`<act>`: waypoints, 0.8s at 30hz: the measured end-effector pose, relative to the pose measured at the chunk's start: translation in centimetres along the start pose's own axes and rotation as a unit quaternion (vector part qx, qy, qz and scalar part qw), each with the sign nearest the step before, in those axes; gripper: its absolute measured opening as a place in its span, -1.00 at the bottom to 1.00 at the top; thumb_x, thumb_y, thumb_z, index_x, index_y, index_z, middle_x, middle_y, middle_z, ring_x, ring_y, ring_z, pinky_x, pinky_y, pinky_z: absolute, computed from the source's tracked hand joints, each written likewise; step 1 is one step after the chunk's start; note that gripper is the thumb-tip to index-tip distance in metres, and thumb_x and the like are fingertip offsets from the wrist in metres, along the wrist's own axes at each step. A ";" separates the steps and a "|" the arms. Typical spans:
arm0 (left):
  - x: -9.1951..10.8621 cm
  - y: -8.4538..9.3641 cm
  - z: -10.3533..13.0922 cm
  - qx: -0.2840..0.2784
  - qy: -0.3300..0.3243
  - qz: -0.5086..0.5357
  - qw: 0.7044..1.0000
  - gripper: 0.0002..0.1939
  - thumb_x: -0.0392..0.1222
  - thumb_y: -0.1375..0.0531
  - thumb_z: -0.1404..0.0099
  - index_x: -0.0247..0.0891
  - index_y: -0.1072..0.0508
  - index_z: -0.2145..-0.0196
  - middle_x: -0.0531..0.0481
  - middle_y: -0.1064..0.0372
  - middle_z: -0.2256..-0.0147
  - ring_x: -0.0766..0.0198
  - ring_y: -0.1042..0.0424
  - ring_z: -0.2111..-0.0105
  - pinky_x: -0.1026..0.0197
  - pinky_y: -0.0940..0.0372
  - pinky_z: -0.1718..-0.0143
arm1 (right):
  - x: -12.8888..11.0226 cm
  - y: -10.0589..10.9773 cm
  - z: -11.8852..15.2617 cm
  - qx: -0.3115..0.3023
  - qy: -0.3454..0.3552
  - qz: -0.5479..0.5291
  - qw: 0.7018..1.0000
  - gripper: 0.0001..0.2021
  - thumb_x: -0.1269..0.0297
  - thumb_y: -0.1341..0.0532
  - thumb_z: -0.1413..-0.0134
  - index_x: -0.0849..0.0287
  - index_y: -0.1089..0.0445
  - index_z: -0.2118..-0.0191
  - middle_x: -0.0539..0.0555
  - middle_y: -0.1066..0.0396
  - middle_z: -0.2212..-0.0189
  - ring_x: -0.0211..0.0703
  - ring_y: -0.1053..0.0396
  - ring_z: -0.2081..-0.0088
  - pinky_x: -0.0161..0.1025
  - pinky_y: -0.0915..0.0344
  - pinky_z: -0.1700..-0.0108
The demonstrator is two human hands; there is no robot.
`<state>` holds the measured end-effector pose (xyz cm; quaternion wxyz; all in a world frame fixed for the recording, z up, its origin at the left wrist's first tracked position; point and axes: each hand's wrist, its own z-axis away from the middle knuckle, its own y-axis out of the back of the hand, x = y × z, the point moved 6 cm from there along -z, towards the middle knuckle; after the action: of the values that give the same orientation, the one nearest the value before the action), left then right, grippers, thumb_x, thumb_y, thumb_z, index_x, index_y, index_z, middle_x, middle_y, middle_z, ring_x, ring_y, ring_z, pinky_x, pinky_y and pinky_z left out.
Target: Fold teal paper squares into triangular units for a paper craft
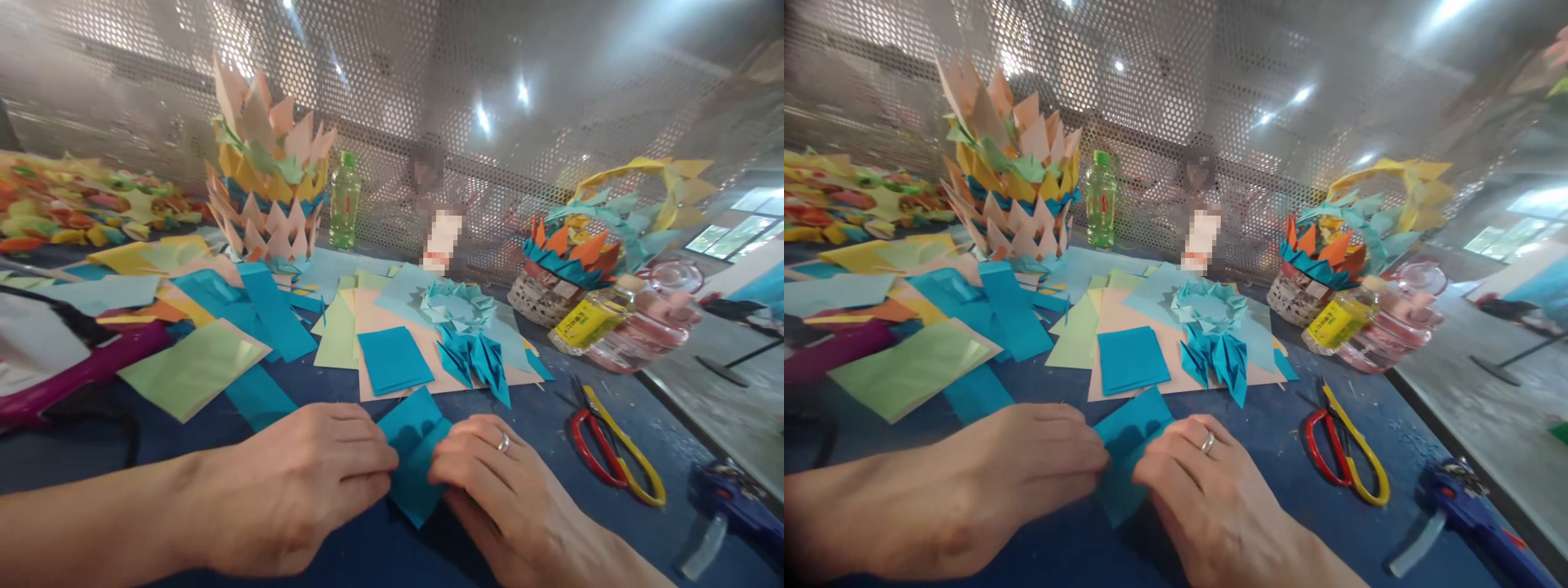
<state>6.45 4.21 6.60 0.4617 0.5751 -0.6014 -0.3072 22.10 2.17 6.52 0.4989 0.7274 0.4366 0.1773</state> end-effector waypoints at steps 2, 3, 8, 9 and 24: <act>-0.1 0.0 0.1 -0.001 0.002 0.000 1.000 -0.70 -0.51 -0.02 -0.17 -0.28 -0.46 0.26 -0.14 -0.50 0.32 0.11 -0.42 0.37 0.09 -0.37 0.29 | -0.1 -0.2 0.0 0.003 0.000 -0.012 1.000 -0.80 0.44 -0.24 -0.21 0.05 -0.34 0.08 0.07 -0.57 0.28 -0.04 -0.49 0.22 -0.10 -0.46 0.16; -0.1 -0.1 0.1 -0.008 0.004 -0.002 1.000 -0.71 -0.51 -0.02 -0.18 -0.29 -0.46 0.28 -0.13 -0.48 0.34 0.12 -0.40 0.39 0.09 -0.36 0.32 | -0.2 -0.4 0.0 0.001 -0.001 -0.019 1.000 -0.82 0.38 -0.27 -0.21 0.05 -0.35 0.10 0.07 -0.57 0.29 -0.05 -0.49 0.23 -0.11 -0.47 0.16; 0.2 -0.4 0.3 -0.022 0.007 -0.028 0.999 -0.76 -0.45 -0.04 -0.23 -0.30 -0.48 0.29 -0.09 -0.48 0.35 0.15 -0.41 0.39 0.13 -0.35 0.34 | 0.5 -1.3 0.3 0.008 -0.060 -0.091 0.994 -0.95 0.30 -0.29 -0.24 0.00 -0.39 0.24 0.04 -0.52 0.36 -0.07 -0.47 0.32 -0.13 -0.44 0.25; 0.2 -0.4 0.4 -0.015 0.010 -0.031 0.999 -0.76 -0.45 -0.05 -0.23 -0.29 -0.48 0.28 -0.10 -0.49 0.33 0.15 -0.42 0.38 0.14 -0.36 0.32 | 0.8 -1.5 0.4 0.018 -0.084 -0.110 0.990 -0.94 0.30 -0.29 -0.23 0.00 -0.40 0.27 0.03 -0.51 0.37 -0.08 -0.47 0.33 -0.14 -0.44 0.27; 0.1 -0.7 1.2 0.048 0.066 -0.078 0.994 -0.65 -0.45 0.04 -0.32 -0.22 -0.49 0.18 -0.07 -0.51 0.28 0.18 -0.47 0.32 0.23 -0.37 0.25 | 1.9 -3.0 0.1 0.034 -0.262 -0.117 0.957 -0.80 0.56 -0.25 -0.11 0.14 -0.30 0.42 0.01 -0.36 0.36 -0.12 -0.35 0.27 -0.21 -0.26 0.25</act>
<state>5.63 3.79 5.50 0.4473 0.6609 -0.5365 -0.2744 21.84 3.99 3.54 0.5882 0.7083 0.3788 -0.0939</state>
